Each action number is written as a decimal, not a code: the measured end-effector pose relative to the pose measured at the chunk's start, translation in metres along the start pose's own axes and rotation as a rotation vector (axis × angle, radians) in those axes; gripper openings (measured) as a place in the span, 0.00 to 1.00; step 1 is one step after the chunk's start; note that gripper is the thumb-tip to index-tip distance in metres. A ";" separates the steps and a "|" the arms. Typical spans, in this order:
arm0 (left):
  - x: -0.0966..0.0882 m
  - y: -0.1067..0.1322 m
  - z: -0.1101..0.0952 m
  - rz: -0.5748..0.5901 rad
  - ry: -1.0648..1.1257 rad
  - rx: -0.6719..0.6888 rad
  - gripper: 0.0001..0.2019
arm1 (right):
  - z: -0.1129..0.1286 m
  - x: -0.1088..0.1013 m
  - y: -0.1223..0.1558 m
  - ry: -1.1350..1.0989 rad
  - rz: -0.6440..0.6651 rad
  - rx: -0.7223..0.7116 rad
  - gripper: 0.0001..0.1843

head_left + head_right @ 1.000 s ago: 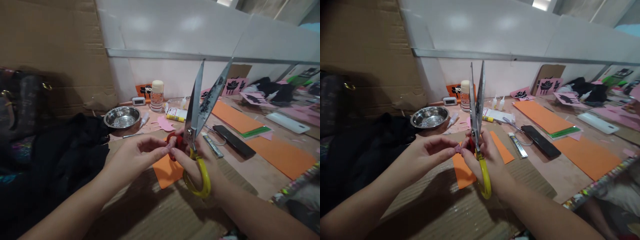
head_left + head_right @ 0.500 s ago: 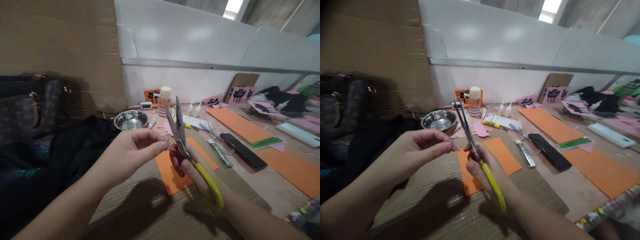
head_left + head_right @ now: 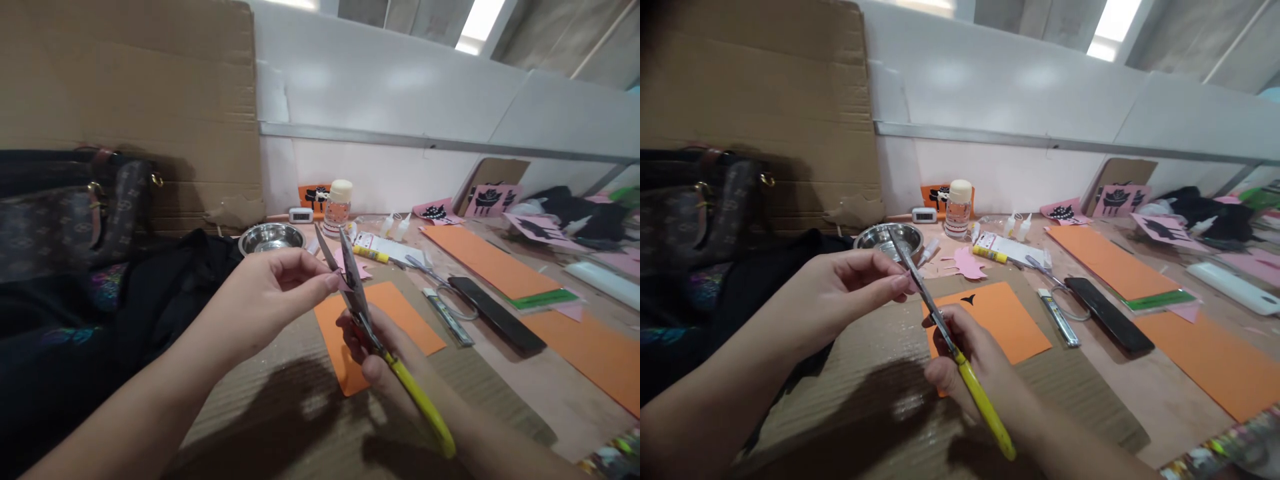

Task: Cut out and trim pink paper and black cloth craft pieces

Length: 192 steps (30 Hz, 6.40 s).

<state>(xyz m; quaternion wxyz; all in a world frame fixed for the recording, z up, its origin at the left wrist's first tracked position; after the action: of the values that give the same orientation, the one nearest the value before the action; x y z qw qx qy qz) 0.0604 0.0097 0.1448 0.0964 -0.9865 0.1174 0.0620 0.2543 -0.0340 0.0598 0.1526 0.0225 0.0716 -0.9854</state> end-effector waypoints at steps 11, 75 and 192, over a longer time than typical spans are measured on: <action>0.008 0.000 0.001 -0.023 -0.002 0.019 0.09 | 0.001 0.000 0.000 0.055 -0.003 0.023 0.27; 0.020 0.001 0.010 0.020 0.232 -0.043 0.09 | -0.004 0.003 0.002 0.121 -0.105 -0.086 0.26; 0.002 0.009 -0.011 -0.067 0.030 0.096 0.07 | -0.003 0.006 0.009 0.039 -0.026 -0.123 0.24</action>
<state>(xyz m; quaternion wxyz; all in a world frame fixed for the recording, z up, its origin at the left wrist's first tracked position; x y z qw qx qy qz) 0.0609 -0.0014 0.1541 0.1437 -0.9849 0.0887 0.0384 0.2517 -0.0443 0.0554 0.1394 0.0314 0.1351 -0.9805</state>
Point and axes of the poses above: each hand's wrist, its own y-axis away from the middle knuckle, its own x-axis out of the palm, z = x × y, the point moved 2 cm from there along -y, towards the middle knuckle, and after that the axes turned 4 degrees about -z, right-handed, at the moved point
